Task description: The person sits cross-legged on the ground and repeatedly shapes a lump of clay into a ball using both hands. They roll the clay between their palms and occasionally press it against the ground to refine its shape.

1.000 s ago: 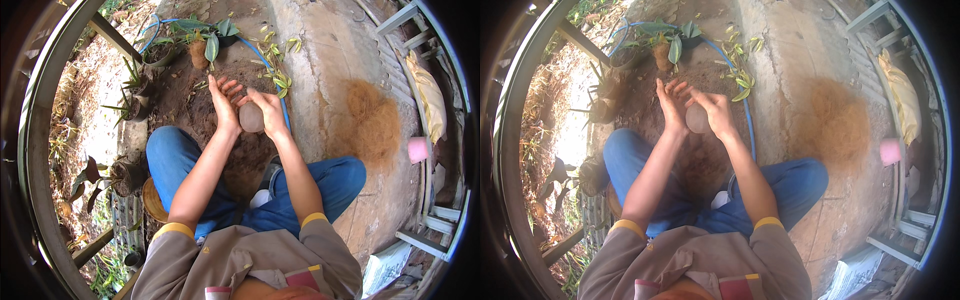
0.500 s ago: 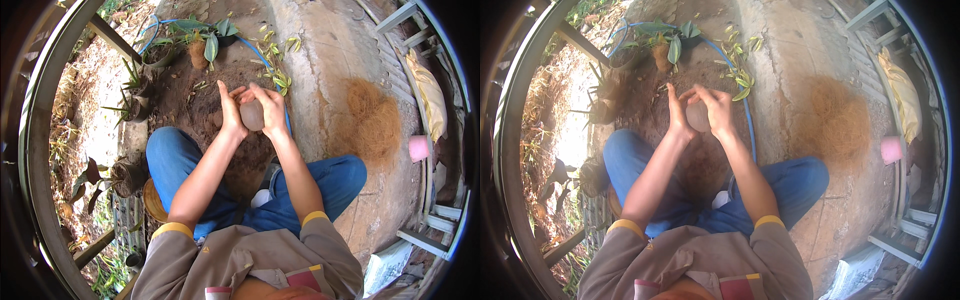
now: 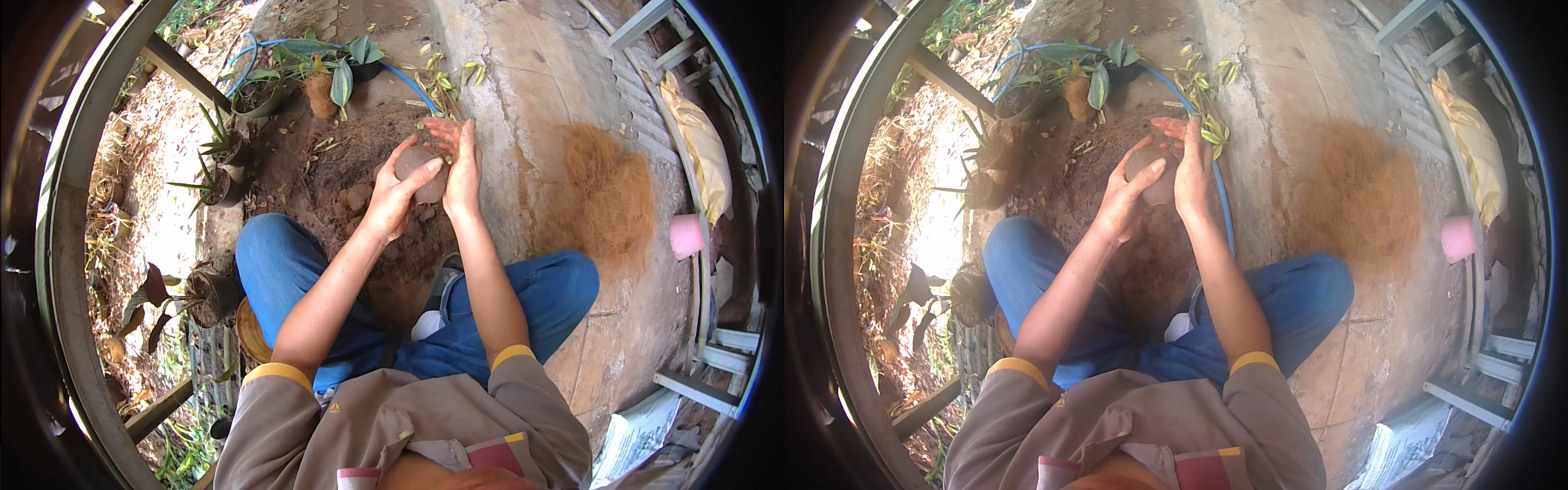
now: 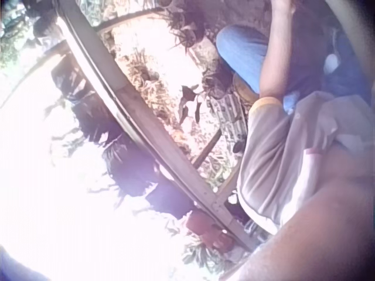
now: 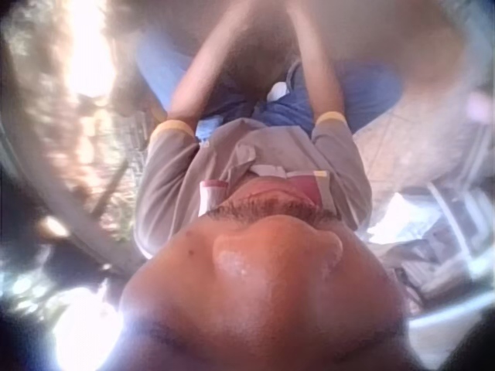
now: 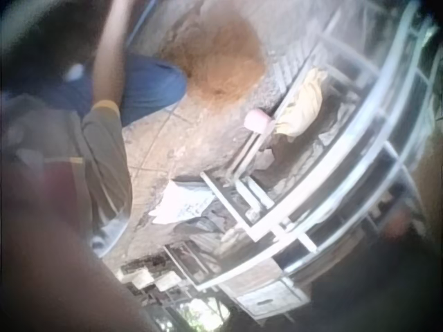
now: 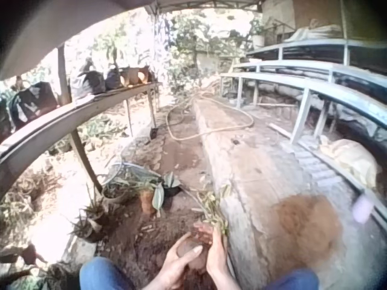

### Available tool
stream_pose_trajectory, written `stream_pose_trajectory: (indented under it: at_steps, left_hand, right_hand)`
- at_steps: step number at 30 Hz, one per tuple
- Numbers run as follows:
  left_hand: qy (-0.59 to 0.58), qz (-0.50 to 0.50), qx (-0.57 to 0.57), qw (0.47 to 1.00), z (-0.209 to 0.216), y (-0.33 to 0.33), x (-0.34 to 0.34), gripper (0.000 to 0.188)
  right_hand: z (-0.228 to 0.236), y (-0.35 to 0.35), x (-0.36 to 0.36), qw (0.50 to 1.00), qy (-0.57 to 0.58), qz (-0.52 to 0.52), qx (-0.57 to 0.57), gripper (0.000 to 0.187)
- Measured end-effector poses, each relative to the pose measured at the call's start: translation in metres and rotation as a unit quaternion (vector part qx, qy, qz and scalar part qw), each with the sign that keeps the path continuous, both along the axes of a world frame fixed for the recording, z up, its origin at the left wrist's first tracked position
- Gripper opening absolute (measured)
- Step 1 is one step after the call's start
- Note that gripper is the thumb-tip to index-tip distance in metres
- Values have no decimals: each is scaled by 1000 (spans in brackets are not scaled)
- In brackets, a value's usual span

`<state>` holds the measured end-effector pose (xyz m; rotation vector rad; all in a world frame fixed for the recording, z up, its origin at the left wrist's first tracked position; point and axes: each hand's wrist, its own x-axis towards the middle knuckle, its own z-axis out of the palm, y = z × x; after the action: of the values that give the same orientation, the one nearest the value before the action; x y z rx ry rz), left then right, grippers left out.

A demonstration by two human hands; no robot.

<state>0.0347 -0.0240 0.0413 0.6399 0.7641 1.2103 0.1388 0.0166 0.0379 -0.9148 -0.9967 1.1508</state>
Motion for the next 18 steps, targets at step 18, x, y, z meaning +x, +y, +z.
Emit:
stream_pose_trajectory:
  at_steps: [18]
  left_hand:
    - [-73, -37, -29, 996, -9, 8, -4, 54]
  right_hand:
    - [-11, 0, -2, 993, 52, 109, 14, 53]
